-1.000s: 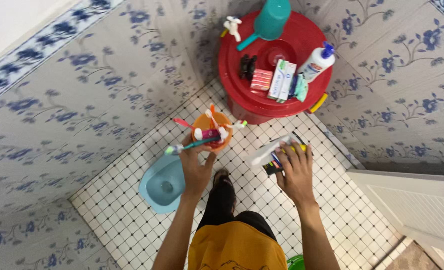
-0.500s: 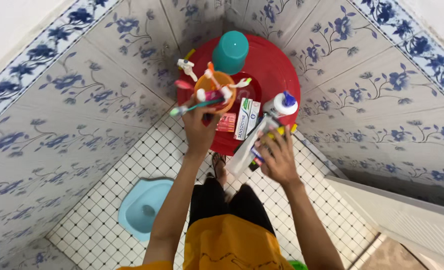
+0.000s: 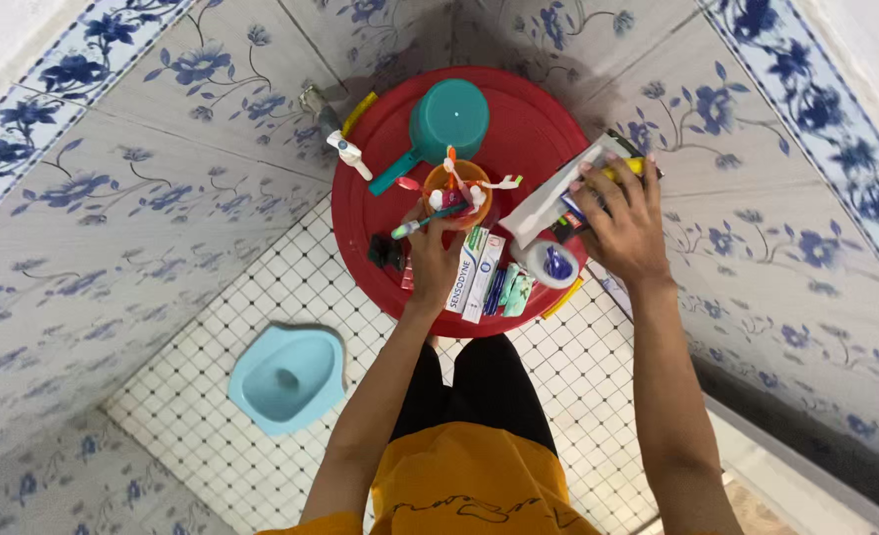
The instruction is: The person gathers various bathroom items from a wall shelf and places them onto a red bucket lid. They handle toothpaste, soap, a sponge, a cup with toothbrushes, and other toiletries, moving them one by one from the shelf to the bucket.
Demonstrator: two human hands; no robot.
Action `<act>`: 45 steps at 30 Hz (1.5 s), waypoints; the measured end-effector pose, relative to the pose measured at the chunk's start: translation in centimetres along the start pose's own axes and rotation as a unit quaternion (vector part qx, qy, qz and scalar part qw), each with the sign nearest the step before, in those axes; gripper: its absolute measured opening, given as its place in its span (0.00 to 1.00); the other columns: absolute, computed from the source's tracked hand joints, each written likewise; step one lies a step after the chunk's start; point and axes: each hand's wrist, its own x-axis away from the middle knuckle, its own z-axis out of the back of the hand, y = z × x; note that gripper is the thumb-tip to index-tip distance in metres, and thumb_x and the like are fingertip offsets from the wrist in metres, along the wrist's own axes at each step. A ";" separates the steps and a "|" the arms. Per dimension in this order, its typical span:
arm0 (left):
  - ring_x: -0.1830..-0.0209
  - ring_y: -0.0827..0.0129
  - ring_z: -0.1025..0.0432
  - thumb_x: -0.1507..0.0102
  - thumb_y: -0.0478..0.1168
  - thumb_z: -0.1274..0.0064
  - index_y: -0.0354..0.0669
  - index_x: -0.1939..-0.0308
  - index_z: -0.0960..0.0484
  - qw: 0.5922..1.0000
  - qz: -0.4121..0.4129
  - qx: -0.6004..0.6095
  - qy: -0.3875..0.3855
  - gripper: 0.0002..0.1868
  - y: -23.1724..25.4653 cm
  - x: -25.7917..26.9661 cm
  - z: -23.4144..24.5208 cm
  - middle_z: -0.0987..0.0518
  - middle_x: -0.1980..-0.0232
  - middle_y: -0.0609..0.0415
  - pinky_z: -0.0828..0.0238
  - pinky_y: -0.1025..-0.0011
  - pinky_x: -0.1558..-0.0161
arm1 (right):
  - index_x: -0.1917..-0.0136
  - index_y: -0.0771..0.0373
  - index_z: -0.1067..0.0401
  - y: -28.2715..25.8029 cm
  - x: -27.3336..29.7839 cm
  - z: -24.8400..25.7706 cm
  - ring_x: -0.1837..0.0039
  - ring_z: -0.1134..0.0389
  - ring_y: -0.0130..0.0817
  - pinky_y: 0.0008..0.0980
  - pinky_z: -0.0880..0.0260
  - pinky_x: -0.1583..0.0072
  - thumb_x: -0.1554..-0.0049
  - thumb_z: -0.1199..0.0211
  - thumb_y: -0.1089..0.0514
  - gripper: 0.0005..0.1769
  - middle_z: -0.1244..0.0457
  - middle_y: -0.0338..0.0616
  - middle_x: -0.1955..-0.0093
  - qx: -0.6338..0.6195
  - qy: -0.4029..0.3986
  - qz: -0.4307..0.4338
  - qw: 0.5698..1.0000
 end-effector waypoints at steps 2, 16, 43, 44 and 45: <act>0.40 0.48 0.45 0.47 0.31 0.43 0.42 0.62 0.30 1.000 0.027 -0.014 0.004 0.13 -1.1 0.9 -1.1 0.43 0.44 0.37 0.46 0.60 0.43 | 0.46 0.60 0.35 2.0 1.0 -2.0 0.32 0.47 0.48 0.60 0.58 0.30 0.58 0.38 0.61 0.24 0.44 0.44 0.38 -0.010 -0.016 -0.001 1.000; 0.38 0.42 0.48 0.44 0.37 0.46 0.43 0.51 0.33 0.991 0.116 -0.059 -0.024 0.19 -2.9 2.3 -4.3 0.49 0.38 0.31 0.43 0.59 0.44 | 0.46 0.54 0.33 4.8 4.1 -15.6 0.33 0.48 0.47 0.63 0.61 0.34 0.61 0.35 0.57 0.26 0.43 0.43 0.40 0.007 -0.064 0.039 0.997; 0.54 0.55 0.34 0.45 0.34 0.48 0.37 0.57 0.30 0.962 0.177 -0.091 0.188 0.13 4.7 9.6 1.6 0.34 0.54 0.43 0.33 0.66 0.57 | 0.51 0.65 0.33 1.0 0.4 -2.3 0.52 0.40 0.43 0.40 0.43 0.48 0.51 0.45 0.72 0.13 0.38 0.47 0.54 -0.137 0.090 0.014 0.986; 0.52 0.56 0.35 0.43 0.34 0.48 0.37 0.57 0.31 0.962 0.141 -0.114 0.203 0.13 5.5 10.0 2.7 0.34 0.54 0.45 0.34 0.65 0.55 | 0.52 0.65 0.33 -0.7 0.1 -1.6 0.52 0.40 0.43 0.40 0.43 0.48 0.51 0.44 0.72 0.12 0.38 0.46 0.55 -0.140 0.100 0.039 0.984; 0.51 0.57 0.35 0.41 0.34 0.48 0.38 0.56 0.32 0.960 0.104 -0.136 0.221 0.12 6.4 10.3 3.8 0.33 0.54 0.48 0.35 0.64 0.52 | 0.53 0.65 0.33 -2.4 -0.3 -0.8 0.52 0.40 0.43 0.40 0.43 0.49 0.50 0.43 0.72 0.11 0.38 0.46 0.55 -0.143 0.112 0.068 0.981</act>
